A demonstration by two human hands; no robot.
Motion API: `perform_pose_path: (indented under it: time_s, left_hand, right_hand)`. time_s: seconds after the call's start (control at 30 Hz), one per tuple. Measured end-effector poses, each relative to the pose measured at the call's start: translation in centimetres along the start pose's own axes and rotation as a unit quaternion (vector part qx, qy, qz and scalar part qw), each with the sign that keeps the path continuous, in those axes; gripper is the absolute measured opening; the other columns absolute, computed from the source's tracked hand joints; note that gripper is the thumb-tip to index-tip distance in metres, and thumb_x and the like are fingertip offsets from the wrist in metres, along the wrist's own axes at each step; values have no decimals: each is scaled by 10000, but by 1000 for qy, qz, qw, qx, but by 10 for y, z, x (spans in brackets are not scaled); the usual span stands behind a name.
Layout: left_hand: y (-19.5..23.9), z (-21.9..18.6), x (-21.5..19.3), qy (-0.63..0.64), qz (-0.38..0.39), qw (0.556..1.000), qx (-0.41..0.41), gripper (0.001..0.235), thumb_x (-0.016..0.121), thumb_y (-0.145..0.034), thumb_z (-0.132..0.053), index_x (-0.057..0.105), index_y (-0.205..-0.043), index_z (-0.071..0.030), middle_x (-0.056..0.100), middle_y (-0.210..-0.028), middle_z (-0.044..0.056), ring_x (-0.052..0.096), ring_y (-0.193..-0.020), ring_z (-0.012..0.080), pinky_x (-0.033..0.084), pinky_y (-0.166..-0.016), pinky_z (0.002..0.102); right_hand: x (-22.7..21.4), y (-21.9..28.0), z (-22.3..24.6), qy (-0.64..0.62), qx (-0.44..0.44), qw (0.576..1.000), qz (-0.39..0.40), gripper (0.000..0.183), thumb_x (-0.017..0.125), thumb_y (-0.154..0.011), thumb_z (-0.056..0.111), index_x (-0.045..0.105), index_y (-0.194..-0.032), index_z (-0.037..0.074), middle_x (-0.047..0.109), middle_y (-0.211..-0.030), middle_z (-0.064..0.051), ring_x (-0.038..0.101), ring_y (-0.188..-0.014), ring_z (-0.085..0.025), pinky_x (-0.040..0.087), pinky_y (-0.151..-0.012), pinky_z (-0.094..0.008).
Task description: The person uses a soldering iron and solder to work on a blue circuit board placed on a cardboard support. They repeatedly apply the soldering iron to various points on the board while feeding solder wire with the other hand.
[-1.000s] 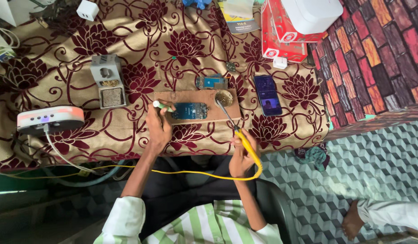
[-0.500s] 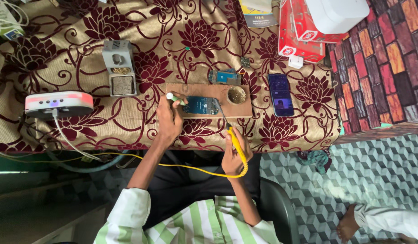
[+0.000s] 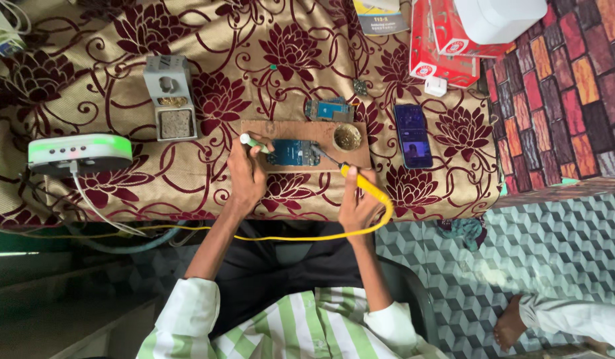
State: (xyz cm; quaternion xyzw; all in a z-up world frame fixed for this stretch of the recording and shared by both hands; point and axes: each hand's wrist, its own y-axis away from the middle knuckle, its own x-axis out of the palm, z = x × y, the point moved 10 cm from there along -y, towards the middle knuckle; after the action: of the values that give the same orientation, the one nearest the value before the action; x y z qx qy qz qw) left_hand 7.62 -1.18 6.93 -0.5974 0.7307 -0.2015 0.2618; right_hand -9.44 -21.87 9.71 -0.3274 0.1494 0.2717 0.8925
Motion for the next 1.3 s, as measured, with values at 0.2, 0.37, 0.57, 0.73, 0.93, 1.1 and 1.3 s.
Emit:
perform_pose_path:
  time_s: [0.2,0.37,0.57,0.73,0.93,1.1,1.3]
  left_hand:
    - [-2,4,0,31,2,999,-23,136,325,-1102,-33,441,-1131,32,683,-903,134,528,-604,136,444,-573,285]
    - [-2,6,-1,15,-8,1000,-22,102,352,-1093,6,449,-1117,26,691,-882,132,556,-624,144,451,-583,294]
    - [-3,8,-1,9,-3,1000,-17,149,334,-1007,108,431,-1086,28,691,-903,147,582,-655,174,462,-594,309]
    - [-4,8,1,7,5,1000,-27,152,349,-992,128,431,-1065,24,695,-905,154,607,-679,179,484,-614,309]
    - [-2,-4,-1,22,2,1000,13,217,342,-930,157,427,-1088,34,679,-930,168,658,-790,218,514,-703,320]
    - [-4,-4,-1,19,5,1000,-2,231,339,-925,163,434,-1096,40,683,-920,165,648,-777,218,510,-705,313]
    - [-3,8,1,11,9,998,-59,202,346,-947,149,452,-1086,47,703,-904,167,611,-677,209,489,-637,312]
  right_hand:
    - [11,-72,-1,39,-77,996,17,283,664,-1046,216,606,-840,31,638,-740,-124,579,-646,-261,450,-644,-401]
    - [29,-117,-22,110,-65,992,8,273,727,-933,290,685,-840,37,666,-716,-132,611,-630,-297,459,-627,-438]
    - [34,-126,2,141,-169,975,5,315,734,-943,300,693,-799,23,667,-655,-92,608,-566,-295,440,-552,-444]
    - [39,-132,5,34,-47,990,128,301,720,-954,289,728,-839,11,643,-599,-61,593,-473,-187,416,-477,-384]
    - [40,-130,30,27,-66,978,194,303,787,-918,308,733,-841,19,626,-619,-62,502,-494,-170,374,-493,-368]
    - [36,-128,35,70,-70,977,188,347,799,-909,351,727,-826,22,616,-610,-90,511,-501,-194,385,-505,-378]
    - [34,-119,33,97,-57,986,122,352,740,-974,355,716,-833,33,622,-627,-86,535,-507,-194,397,-525,-387]
